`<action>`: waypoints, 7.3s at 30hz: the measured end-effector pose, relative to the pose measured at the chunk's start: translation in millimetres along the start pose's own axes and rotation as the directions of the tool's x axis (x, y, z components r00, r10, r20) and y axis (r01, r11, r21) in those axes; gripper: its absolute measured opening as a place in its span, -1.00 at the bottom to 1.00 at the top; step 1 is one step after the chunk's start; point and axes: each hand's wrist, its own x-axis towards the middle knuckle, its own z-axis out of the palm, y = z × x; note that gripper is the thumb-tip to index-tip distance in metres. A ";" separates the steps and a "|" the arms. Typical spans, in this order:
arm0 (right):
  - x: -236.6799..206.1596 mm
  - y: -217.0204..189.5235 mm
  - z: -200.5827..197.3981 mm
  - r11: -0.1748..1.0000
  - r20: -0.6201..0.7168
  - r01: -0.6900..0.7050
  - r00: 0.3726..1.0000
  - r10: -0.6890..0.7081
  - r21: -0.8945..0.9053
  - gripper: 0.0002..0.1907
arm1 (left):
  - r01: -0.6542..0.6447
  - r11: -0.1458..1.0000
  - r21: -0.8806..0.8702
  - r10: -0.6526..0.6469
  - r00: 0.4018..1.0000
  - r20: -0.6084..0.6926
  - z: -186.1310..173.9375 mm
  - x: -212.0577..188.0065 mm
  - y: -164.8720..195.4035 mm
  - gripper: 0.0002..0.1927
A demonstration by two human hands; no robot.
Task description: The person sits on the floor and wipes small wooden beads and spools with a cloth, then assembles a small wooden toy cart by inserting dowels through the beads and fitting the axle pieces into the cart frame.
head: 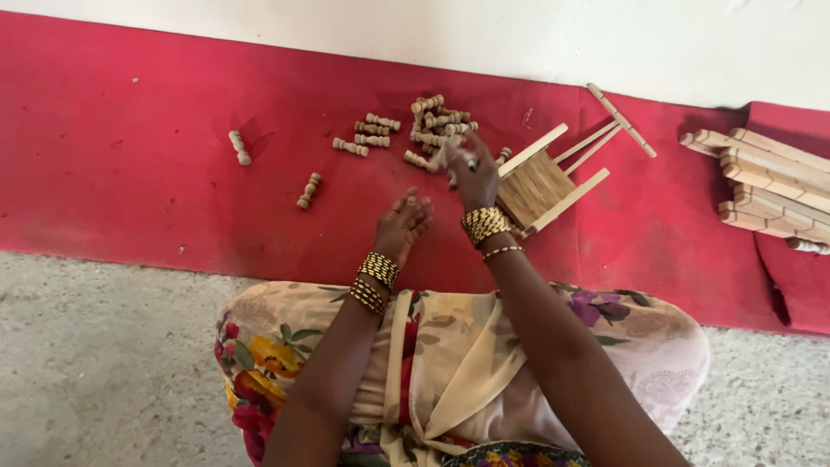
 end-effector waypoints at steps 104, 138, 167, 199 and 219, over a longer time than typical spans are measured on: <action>-72.8 -2.7 -9.3 0.735 0.201 0.619 0.785 -0.585 -0.277 -0.63 | -0.001 0.999 0.033 -0.006 0.972 0.236 -4.7 -12.0 -10.9 -0.68; -88.9 0.1 -4.2 0.789 0.320 0.595 0.786 -0.529 -0.155 -0.70 | -0.003 0.995 -0.096 0.009 0.998 0.063 2.8 -12.0 -0.4 -0.66; -81.7 1.2 -2.5 0.741 0.332 0.658 0.734 -0.593 -0.134 -0.66 | -0.043 0.995 -0.092 0.039 0.998 -0.046 -3.7 -1.6 -6.0 -0.62; -70.6 10.8 -2.8 0.751 0.264 0.653 0.744 -0.614 -0.092 -0.71 | -0.288 0.916 0.280 0.312 0.949 -0.044 0.2 1.8 -12.7 -0.68; -88.9 -21.1 -2.2 0.793 0.347 0.592 0.780 -0.521 -0.140 -0.73 | -0.051 0.973 -0.227 0.080 0.989 0.122 -6.4 -8.0 -4.2 -0.69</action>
